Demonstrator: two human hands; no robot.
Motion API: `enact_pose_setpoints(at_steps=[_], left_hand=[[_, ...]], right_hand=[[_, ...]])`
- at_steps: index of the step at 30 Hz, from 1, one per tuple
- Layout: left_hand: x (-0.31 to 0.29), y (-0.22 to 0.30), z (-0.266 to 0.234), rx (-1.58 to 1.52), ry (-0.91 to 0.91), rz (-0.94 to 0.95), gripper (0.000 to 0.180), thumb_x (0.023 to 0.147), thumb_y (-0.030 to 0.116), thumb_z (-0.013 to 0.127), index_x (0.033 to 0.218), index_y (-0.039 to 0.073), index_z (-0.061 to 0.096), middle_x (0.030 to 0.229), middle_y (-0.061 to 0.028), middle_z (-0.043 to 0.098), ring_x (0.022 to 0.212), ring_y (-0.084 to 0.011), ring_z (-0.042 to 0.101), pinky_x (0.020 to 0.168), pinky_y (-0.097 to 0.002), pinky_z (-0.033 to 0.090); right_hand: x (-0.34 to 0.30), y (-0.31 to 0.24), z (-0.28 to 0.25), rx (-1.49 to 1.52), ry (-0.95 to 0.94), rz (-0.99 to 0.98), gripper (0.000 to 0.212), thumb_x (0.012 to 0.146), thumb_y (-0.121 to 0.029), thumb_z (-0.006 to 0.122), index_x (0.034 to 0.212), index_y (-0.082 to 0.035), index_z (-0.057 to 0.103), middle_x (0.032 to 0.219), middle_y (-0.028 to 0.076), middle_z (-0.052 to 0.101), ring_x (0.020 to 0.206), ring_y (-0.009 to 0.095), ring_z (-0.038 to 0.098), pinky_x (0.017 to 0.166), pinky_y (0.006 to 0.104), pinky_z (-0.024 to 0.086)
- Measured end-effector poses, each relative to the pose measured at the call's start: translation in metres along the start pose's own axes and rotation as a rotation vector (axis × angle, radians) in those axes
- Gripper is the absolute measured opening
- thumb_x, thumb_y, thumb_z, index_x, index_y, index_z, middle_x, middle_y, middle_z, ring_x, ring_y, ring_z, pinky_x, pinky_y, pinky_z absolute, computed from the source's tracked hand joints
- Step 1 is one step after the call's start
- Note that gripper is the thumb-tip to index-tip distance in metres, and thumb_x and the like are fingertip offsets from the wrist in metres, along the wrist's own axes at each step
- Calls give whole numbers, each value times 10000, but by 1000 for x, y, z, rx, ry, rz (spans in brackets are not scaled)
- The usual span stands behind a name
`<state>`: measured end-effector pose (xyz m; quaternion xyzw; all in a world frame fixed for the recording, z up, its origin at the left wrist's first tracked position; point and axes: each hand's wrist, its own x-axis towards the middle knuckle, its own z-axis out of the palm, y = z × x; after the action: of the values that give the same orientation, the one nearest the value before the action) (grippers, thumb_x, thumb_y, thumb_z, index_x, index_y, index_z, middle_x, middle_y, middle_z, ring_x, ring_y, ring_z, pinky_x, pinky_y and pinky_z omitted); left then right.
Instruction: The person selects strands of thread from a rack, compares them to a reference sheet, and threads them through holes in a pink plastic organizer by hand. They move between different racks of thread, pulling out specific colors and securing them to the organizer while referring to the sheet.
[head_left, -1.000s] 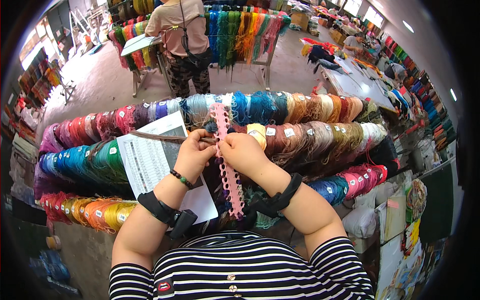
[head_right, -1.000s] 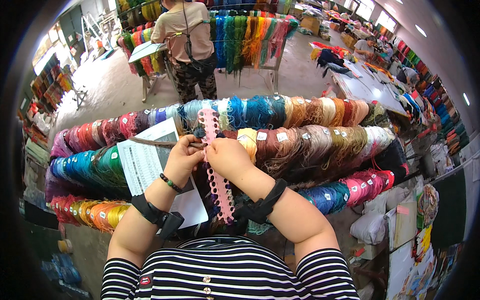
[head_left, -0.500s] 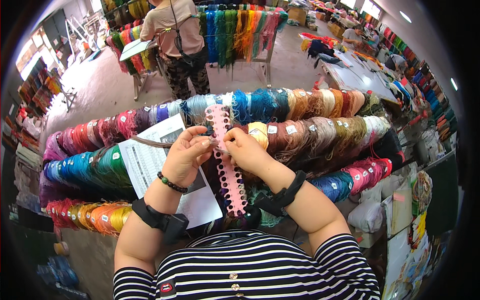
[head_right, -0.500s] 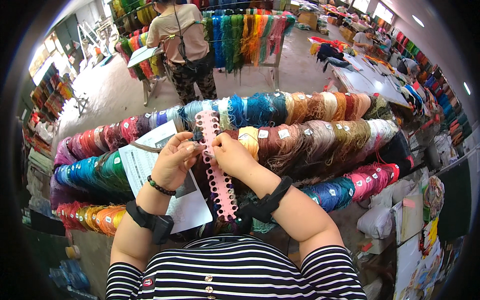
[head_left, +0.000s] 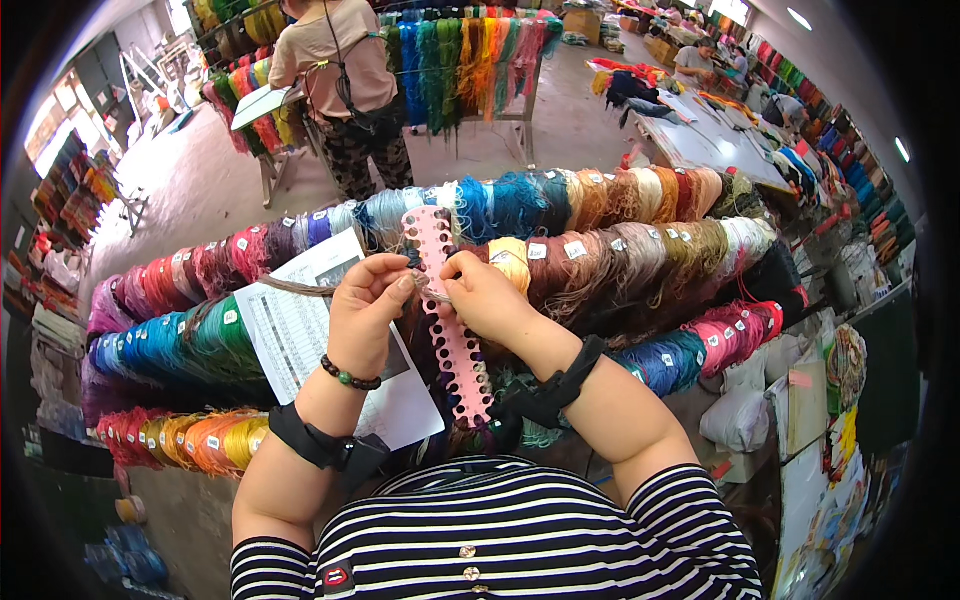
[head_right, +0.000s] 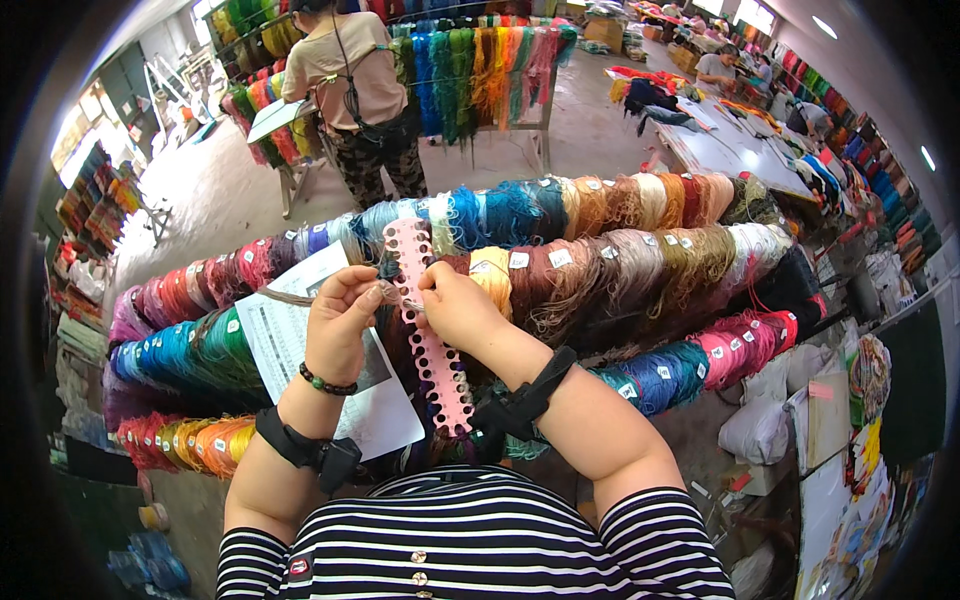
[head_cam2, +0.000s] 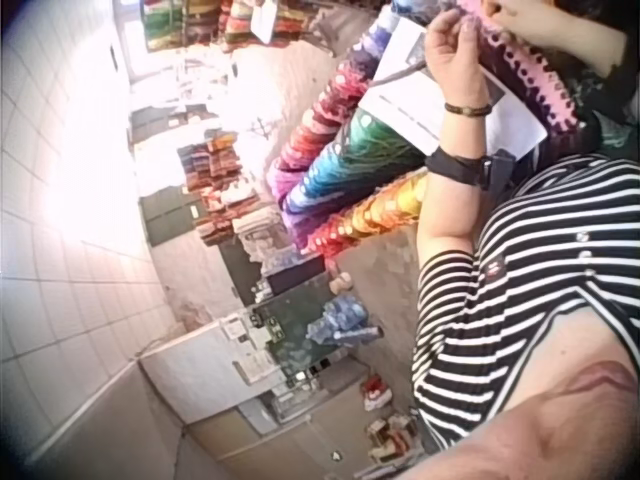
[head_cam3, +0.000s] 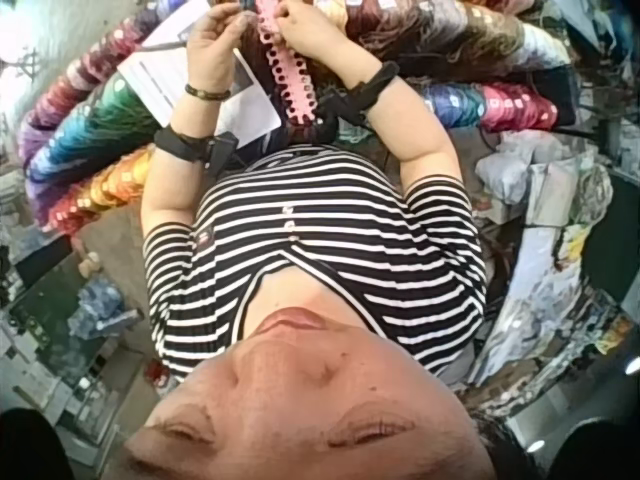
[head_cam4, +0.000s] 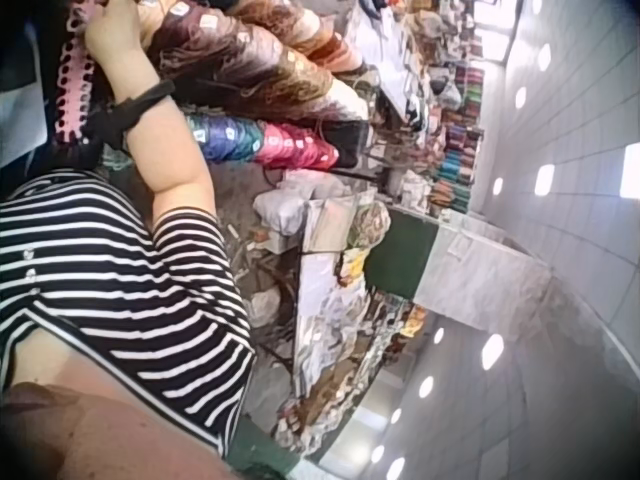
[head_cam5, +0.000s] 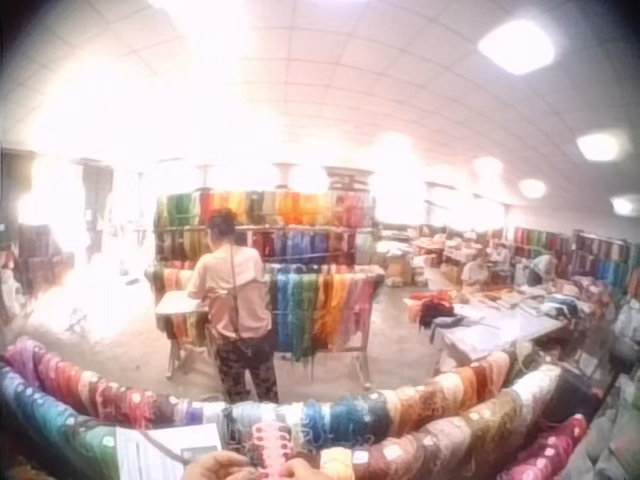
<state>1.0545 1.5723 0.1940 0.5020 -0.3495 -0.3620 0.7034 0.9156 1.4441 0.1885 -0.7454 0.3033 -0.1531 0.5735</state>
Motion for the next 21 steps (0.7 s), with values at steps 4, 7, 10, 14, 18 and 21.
enact_pose_setpoints(at_steps=[4, 7, 10, 14, 18, 21], left_hand=[[1, 7, 8, -278, -26, -125, 301, 916, 70, 626, 1197, 40, 522, 1013, -83, 682, 886, -134, 670, 614, -173, 511], [1, 7, 5, -278, -40, -173, 316, 917, 65, 619, 1220, 43, 528, 1067, -98, 676, 878, -132, 674, 573, -158, 502], [0, 8, 5, -255, -56, -216, 364, 926, 47, 587, 1279, 37, 504, 1127, -113, 663, 873, -133, 674, 555, -153, 497], [5, -12, 9, 42, -141, -203, 543, 893, -57, 508, 1419, 11, 394, 1247, -170, 599, 942, -145, 627, 706, -245, 533], [10, -6, 1, 271, -295, -108, 511, 875, -30, 539, 1378, 12, 456, 944, -47, 626, 760, -114, 598, 654, -250, 510], [13, 14, -24, 857, 147, 107, 299, 893, 54, 577, 1187, 26, 620, 747, 6, 592, 624, -70, 525, 543, -232, 425]], right_hand=[[2, 3, 0, -34, -3, -12, 170, 932, -102, 464, 1061, -11, 528, 786, 148, 692, 711, 228, 705, 617, 350, 545], [4, 9, -2, -9, 3, -28, 169, 930, -106, 476, 1057, -10, 532, 779, 136, 684, 656, 204, 679, 595, 333, 532], [7, 10, -3, 187, -23, 66, 156, 921, -115, 506, 1048, -32, 543, 756, 99, 667, 591, 166, 623, 536, 291, 488], [15, 19, -18, 576, -175, 148, 137, 915, -125, 525, 1033, -60, 549, 734, 62, 650, 561, 131, 574, 491, 244, 429], [14, 11, -15, 587, -186, 199, 143, 928, -136, 507, 1047, -59, 527, 759, 70, 663, 577, 130, 596, 483, 229, 424], [12, 6, -9, 208, -142, 144, 230, 950, -159, 475, 1149, -44, 455, 850, 84, 693, 607, 109, 603, 482, 223, 428]])
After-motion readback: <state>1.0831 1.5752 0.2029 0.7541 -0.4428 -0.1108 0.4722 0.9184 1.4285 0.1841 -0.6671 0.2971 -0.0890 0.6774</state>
